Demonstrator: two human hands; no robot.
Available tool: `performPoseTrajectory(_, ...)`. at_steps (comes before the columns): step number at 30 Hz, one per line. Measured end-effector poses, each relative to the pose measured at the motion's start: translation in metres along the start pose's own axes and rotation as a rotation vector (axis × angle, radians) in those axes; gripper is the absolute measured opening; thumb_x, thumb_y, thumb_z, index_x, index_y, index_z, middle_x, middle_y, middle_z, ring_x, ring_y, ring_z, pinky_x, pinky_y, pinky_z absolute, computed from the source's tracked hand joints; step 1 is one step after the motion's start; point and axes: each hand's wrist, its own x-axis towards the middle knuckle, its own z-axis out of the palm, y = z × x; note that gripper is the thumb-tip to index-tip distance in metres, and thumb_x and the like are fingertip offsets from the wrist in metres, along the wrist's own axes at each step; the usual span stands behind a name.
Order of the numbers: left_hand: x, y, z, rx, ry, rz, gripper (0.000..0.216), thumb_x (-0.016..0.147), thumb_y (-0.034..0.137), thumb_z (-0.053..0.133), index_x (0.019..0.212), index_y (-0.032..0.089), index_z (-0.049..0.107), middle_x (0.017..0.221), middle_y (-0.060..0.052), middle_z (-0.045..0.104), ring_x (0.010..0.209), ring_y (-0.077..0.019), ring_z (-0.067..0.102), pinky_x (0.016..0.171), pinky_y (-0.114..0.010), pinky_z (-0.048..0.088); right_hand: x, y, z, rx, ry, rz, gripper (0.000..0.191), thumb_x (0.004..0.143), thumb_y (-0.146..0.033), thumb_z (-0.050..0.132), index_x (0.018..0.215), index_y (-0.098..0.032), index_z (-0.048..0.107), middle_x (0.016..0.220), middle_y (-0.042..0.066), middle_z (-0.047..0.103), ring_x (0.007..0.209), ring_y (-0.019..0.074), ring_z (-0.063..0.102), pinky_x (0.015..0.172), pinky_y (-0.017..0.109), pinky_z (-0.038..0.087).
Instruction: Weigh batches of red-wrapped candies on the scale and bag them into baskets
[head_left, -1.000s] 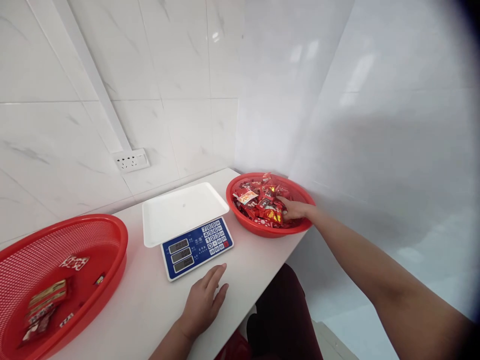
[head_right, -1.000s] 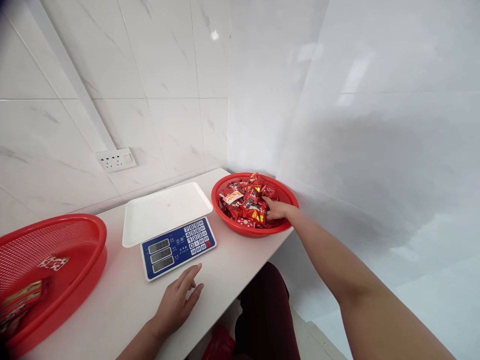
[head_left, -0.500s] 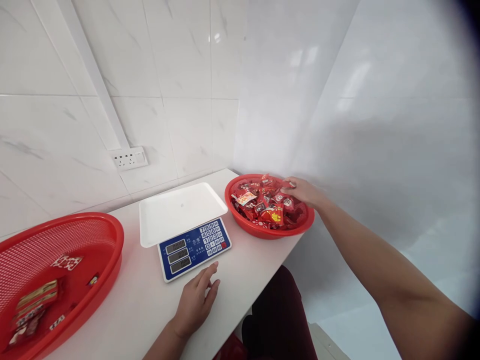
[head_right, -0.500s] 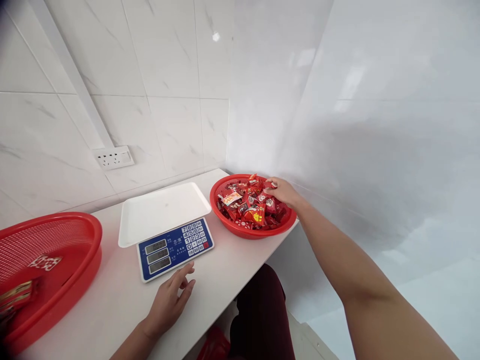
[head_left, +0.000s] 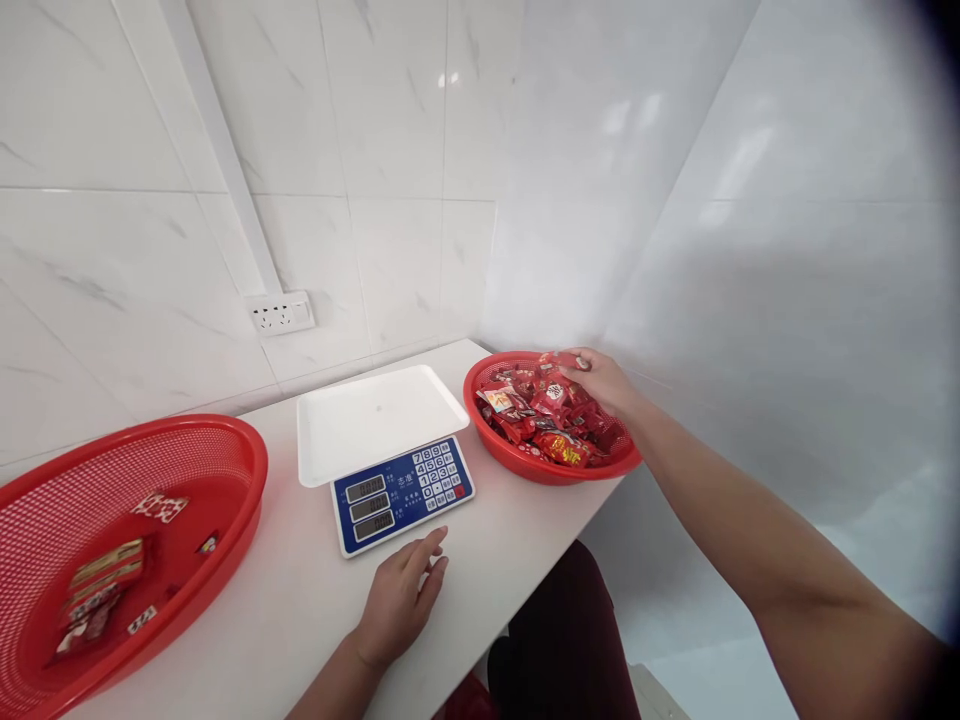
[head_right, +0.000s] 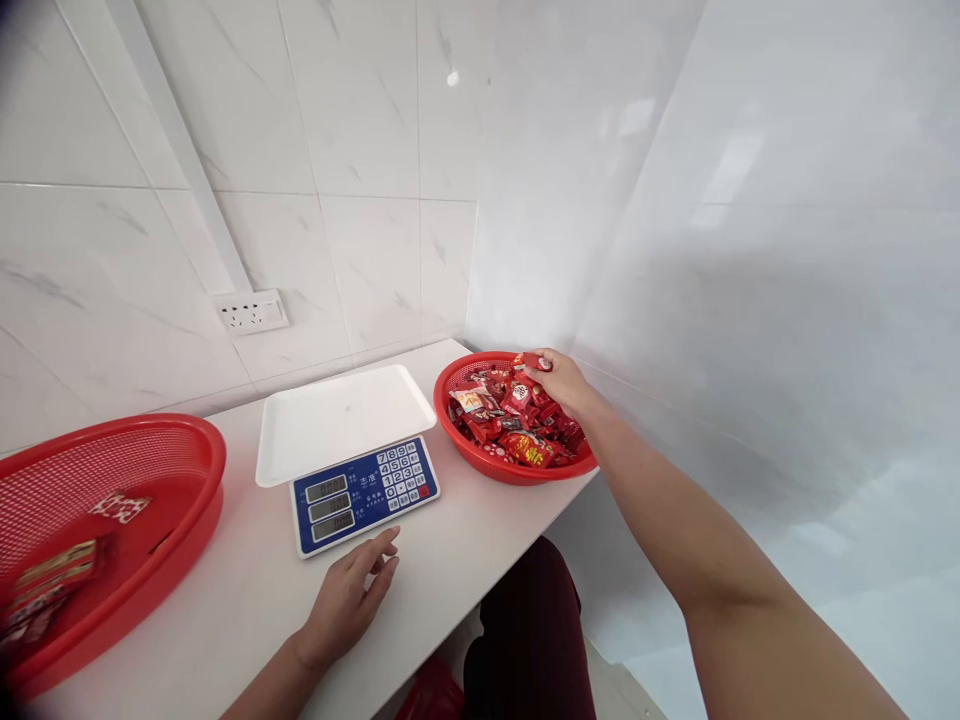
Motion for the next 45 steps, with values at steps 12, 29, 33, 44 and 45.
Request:
performPoseTrajectory(12, 0.001, 0.002, -0.001, -0.065, -0.06, -0.021, 0.031, 0.09, 0.025, 0.037, 0.12, 0.022, 0.044, 0.087, -0.004, 0.065, 0.071, -0.0131, 0.06, 0.066, -0.024, 0.05, 0.01, 0.01, 0.003, -0.092, 0.056, -0.024, 0.027, 0.067, -0.023, 0.063, 0.094, -0.02, 0.063, 0.082, 0.0, 0.066, 0.068, 0.014, 0.061, 0.063, 0.026, 0.051)
performPoseTrajectory(29, 0.0, 0.004, -0.006, -0.053, -0.028, -0.035, 0.028, 0.089, 0.027, 0.038, 0.11, 0.019, 0.056, 0.092, -0.006, 0.068, 0.081, -0.0157, 0.063, 0.073, -0.026, 0.051, -0.029, -0.088, 0.21, 0.256, -0.384, -0.136, 0.026, 0.072, -0.023, 0.06, 0.097, -0.018, 0.058, 0.094, 0.004, 0.064, 0.079, 0.0158, 0.061, 0.07, 0.03, 0.05)
performPoseTrajectory(33, -0.001, 0.002, -0.006, -0.049, -0.026, -0.029, 0.028, 0.089, 0.027, 0.038, 0.107, 0.019, 0.058, 0.092, -0.006, 0.068, 0.081, -0.0157, 0.063, 0.073, -0.026, 0.051, -0.033, -0.086, 0.248, 0.159, -0.352, -0.139, 0.023, 0.072, -0.024, 0.059, 0.094, -0.017, 0.058, 0.092, 0.004, 0.063, 0.08, 0.0163, 0.06, 0.073, 0.031, 0.048)
performPoseTrajectory(44, 0.003, 0.001, -0.004, -0.126, -0.04, -0.062, 0.028, 0.089, 0.027, 0.038, 0.105, 0.019, 0.06, 0.094, -0.005, 0.068, 0.084, -0.0153, 0.063, 0.076, -0.026, 0.05, -0.031, -0.071, 0.249, 0.192, -0.451, 0.065, 0.024, 0.075, -0.025, 0.059, 0.097, -0.018, 0.054, 0.102, 0.007, 0.062, 0.084, 0.0164, 0.061, 0.071, 0.031, 0.049)
performPoseTrajectory(45, 0.003, 0.001, -0.005, -0.134, -0.038, -0.073, 0.028, 0.089, 0.027, 0.038, 0.105, 0.019, 0.06, 0.094, -0.005, 0.068, 0.084, -0.0154, 0.063, 0.076, -0.026, 0.05, -0.031, -0.071, 0.248, 0.197, -0.452, 0.075, 0.026, 0.074, -0.024, 0.059, 0.099, -0.018, 0.054, 0.106, 0.007, 0.06, 0.088, 0.0168, 0.06, 0.073, 0.032, 0.049)
